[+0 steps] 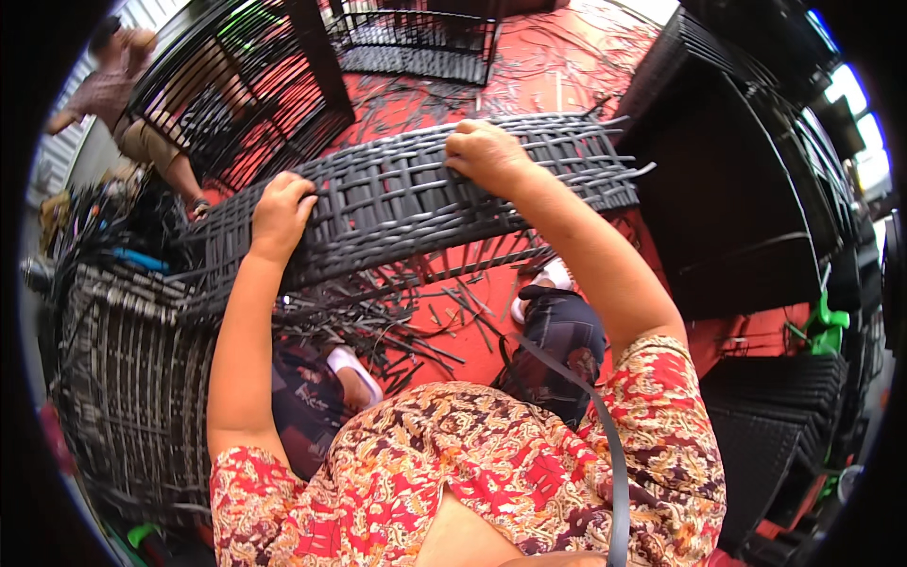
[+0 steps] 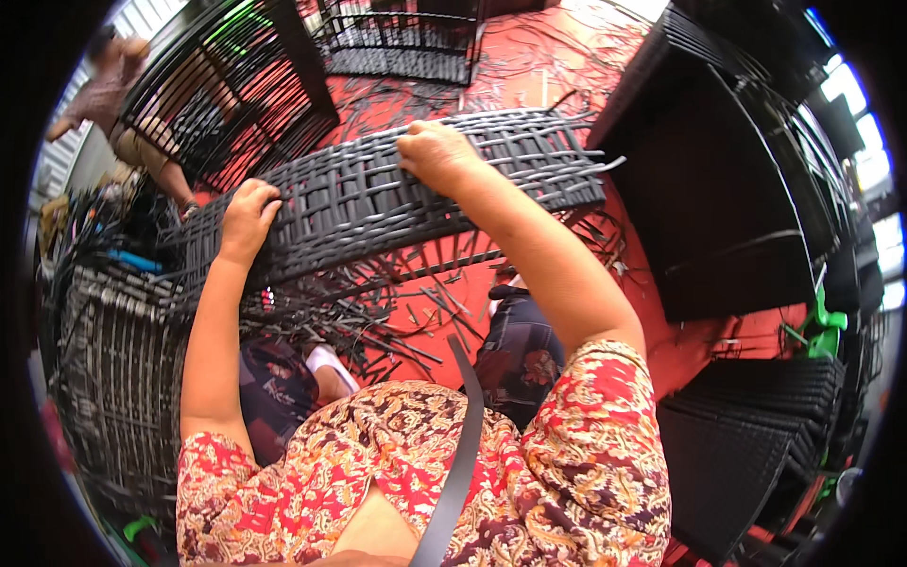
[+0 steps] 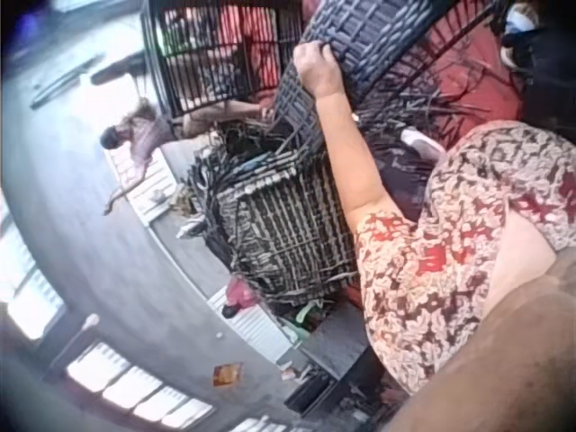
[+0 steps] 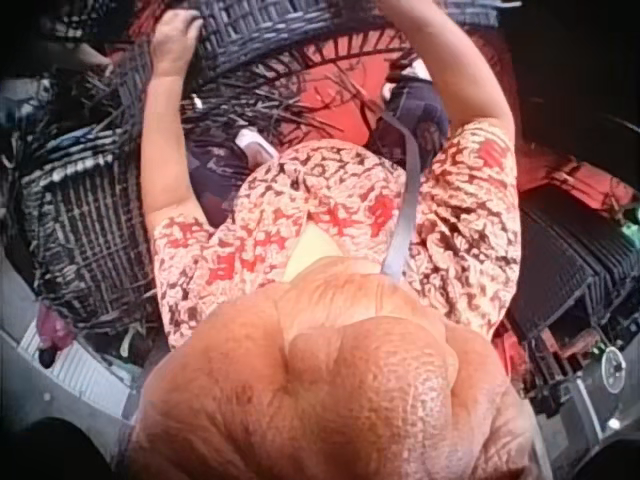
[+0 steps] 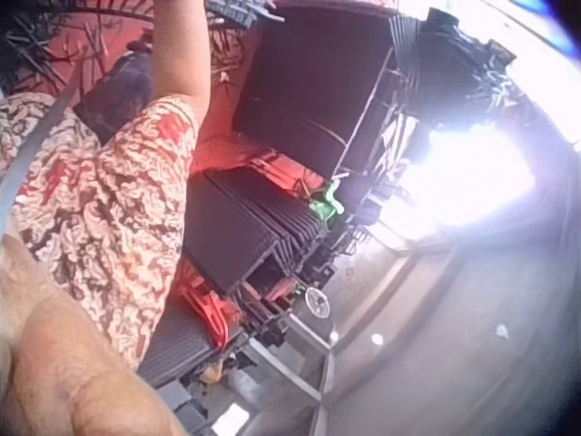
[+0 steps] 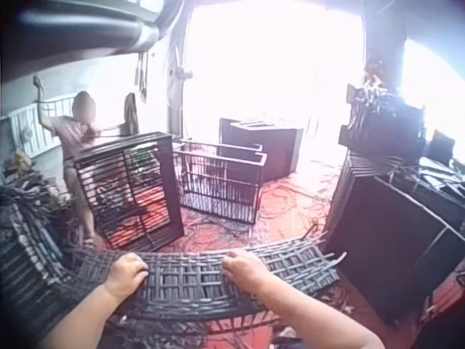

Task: The person weaves black synthetic rattan strips into a rectangular furniture frame, threading the strips through the vertical supports by hand. The person repeatedly pulls the strips tight and adjusts the weave pattern to maintain uniformity.

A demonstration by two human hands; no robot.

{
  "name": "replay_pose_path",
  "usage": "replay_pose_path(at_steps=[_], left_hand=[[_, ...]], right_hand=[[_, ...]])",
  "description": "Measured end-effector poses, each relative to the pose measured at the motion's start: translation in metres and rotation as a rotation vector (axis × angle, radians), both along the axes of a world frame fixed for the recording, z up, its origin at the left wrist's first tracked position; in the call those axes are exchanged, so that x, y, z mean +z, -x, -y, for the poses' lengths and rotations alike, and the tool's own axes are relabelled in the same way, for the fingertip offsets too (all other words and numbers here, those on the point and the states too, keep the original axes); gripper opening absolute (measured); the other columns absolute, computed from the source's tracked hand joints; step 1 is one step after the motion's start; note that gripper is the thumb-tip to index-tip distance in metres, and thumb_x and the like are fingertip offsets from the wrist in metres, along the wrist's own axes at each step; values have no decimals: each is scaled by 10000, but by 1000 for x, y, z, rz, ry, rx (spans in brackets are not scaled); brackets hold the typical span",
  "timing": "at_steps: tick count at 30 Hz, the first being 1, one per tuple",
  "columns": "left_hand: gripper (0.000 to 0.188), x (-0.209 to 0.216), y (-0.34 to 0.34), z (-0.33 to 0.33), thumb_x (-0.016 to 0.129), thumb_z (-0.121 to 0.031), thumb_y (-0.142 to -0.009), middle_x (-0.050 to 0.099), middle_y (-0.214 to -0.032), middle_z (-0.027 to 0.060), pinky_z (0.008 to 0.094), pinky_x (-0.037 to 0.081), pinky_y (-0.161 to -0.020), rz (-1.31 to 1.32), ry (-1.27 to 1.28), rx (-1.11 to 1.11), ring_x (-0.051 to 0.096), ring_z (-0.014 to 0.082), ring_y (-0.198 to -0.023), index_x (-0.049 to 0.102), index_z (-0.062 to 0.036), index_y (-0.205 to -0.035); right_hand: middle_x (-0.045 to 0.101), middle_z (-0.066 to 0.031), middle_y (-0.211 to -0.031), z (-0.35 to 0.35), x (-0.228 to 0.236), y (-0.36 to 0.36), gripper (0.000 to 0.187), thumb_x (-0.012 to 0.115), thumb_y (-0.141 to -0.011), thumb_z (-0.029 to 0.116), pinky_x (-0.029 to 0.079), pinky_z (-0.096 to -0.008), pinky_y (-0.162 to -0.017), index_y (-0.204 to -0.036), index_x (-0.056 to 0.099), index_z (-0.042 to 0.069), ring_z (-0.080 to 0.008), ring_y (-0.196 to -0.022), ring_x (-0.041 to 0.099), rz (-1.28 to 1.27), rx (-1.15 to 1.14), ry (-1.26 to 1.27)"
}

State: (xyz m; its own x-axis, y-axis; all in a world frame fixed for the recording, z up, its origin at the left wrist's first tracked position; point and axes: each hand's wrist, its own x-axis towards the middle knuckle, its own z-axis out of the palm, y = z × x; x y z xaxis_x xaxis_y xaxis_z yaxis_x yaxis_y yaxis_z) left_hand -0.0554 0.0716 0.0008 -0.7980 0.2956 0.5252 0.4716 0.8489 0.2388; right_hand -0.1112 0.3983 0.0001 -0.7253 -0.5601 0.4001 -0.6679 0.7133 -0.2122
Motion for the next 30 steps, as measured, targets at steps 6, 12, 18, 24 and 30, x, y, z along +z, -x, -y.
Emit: replay_pose_path(at_steps=[6,12,18,24,30], left_hand=[[167,-21,1,-16,677,-79,-713,543,-864,80,342,463,-686,-4,-166,146,557,247,-777,593,-63,-856],[199,-5,-1,4,664,-129,-719,561,-869,107,371,456,-727,-111,-84,169,549,285,-826,590,-74,-896],[227,-29,21,-18,666,-188,-709,557,-928,90,364,464,-792,-190,-153,148,548,275,-907,606,-89,-903],[215,-34,-12,-19,670,-217,-723,540,-944,51,351,472,-795,-14,-162,314,551,246,-924,624,-116,-907],[197,-44,13,-19,669,-166,-689,571,-893,91,368,460,-793,-158,-178,160,547,272,-897,617,-88,-863]], right_hand=[[539,-79,-852,-1,-13,-8,147,628,-759,222,457,-382,-763,-798,568,93,-279,-872,549,-168,-117,3],[548,-121,-943,12,-6,8,210,659,-733,184,455,-404,-774,-879,570,62,-329,-915,538,-87,12,143],[570,-120,-1055,-16,14,2,259,650,-740,107,418,-380,-868,-990,600,61,-323,-996,533,100,-56,57],[564,-89,-1065,-4,-5,-16,227,618,-764,86,406,-368,-875,-990,595,80,-303,-1021,512,50,-46,9],[589,-126,-1013,-20,-5,3,204,614,-770,96,428,-359,-851,-970,609,53,-300,-971,553,114,-63,141]])
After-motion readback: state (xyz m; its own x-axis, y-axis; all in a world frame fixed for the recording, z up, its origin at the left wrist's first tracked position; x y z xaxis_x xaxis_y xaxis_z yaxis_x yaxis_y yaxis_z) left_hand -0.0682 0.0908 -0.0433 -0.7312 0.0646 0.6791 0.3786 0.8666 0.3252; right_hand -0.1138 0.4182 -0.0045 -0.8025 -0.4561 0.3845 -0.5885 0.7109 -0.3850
